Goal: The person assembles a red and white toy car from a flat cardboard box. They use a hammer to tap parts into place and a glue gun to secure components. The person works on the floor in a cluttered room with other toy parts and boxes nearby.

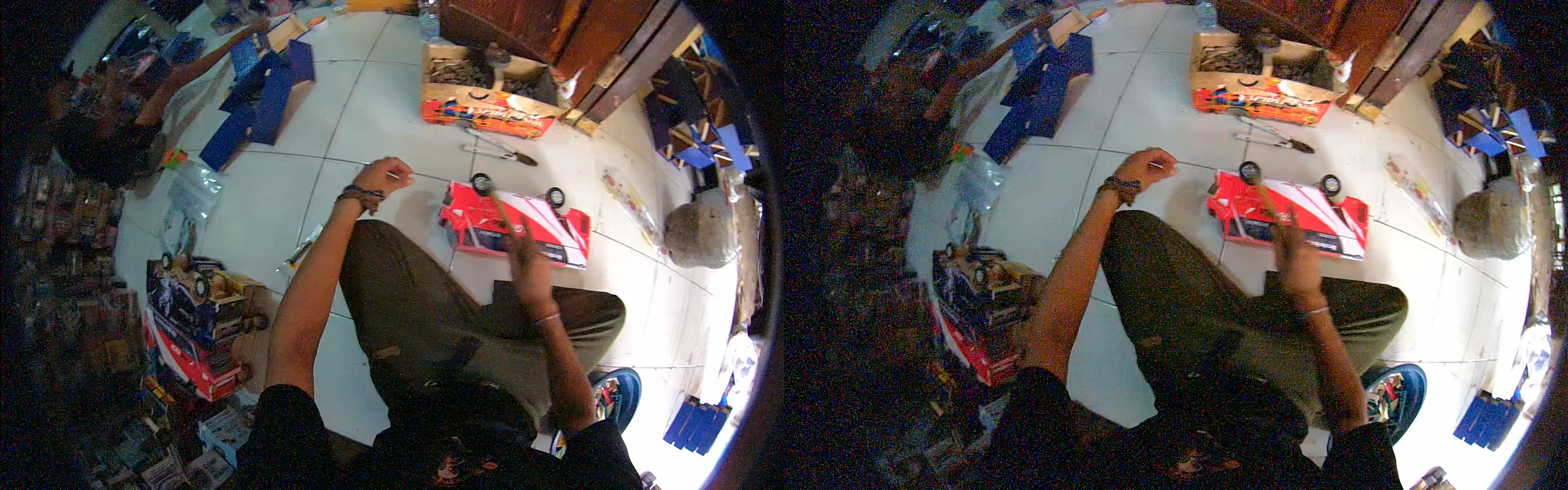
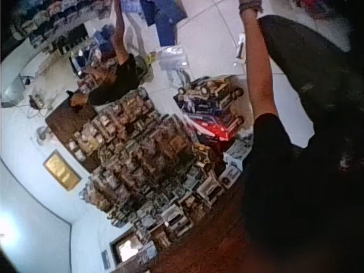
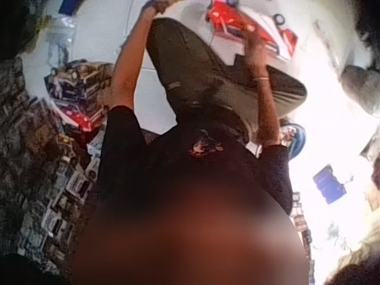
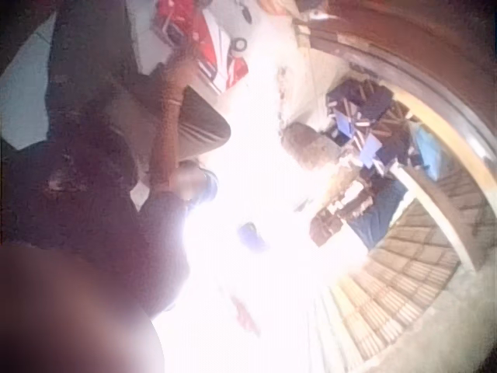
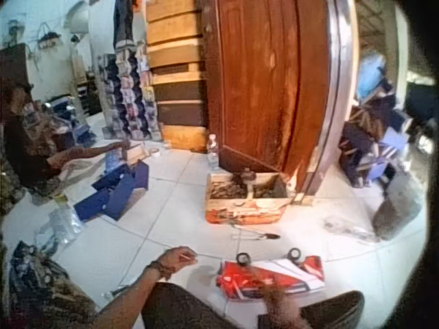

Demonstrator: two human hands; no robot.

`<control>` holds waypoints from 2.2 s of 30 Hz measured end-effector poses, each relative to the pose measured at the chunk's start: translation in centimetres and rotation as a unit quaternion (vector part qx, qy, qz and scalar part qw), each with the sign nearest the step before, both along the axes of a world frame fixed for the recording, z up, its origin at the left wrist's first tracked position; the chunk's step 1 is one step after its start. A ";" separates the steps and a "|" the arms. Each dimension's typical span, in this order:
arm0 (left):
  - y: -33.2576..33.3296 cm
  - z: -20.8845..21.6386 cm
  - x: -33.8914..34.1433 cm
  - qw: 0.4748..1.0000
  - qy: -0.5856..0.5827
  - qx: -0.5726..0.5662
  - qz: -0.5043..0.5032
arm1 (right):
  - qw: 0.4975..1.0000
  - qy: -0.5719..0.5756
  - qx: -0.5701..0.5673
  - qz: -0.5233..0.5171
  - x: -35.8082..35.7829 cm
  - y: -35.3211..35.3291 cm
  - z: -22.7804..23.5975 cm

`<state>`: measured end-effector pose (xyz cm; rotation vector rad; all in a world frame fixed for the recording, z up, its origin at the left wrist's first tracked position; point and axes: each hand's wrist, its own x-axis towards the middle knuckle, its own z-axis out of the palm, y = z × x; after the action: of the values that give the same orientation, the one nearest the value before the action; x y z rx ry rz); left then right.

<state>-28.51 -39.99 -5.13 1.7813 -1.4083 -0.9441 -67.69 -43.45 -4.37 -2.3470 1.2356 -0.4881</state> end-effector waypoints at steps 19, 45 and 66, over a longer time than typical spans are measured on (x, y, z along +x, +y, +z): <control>25.6 -3.9 4.8 0.850 -0.480 0.215 -0.038 | 0.980 -0.032 -0.056 -0.190 -5.0 -6.7 0.1; -3.0 14.1 -9.1 0.778 -0.483 0.220 -0.336 | 0.990 0.060 -0.108 -0.063 -0.7 -3.5 -1.7; -6.3 13.4 -10.2 0.716 -0.527 0.258 -0.379 | 0.989 0.047 -0.121 -0.065 -1.0 -3.6 -1.8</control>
<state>-38.71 -46.33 8.27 2.3267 -3.0207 -0.6875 -68.70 -47.02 -6.17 -2.5245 1.4513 -0.6063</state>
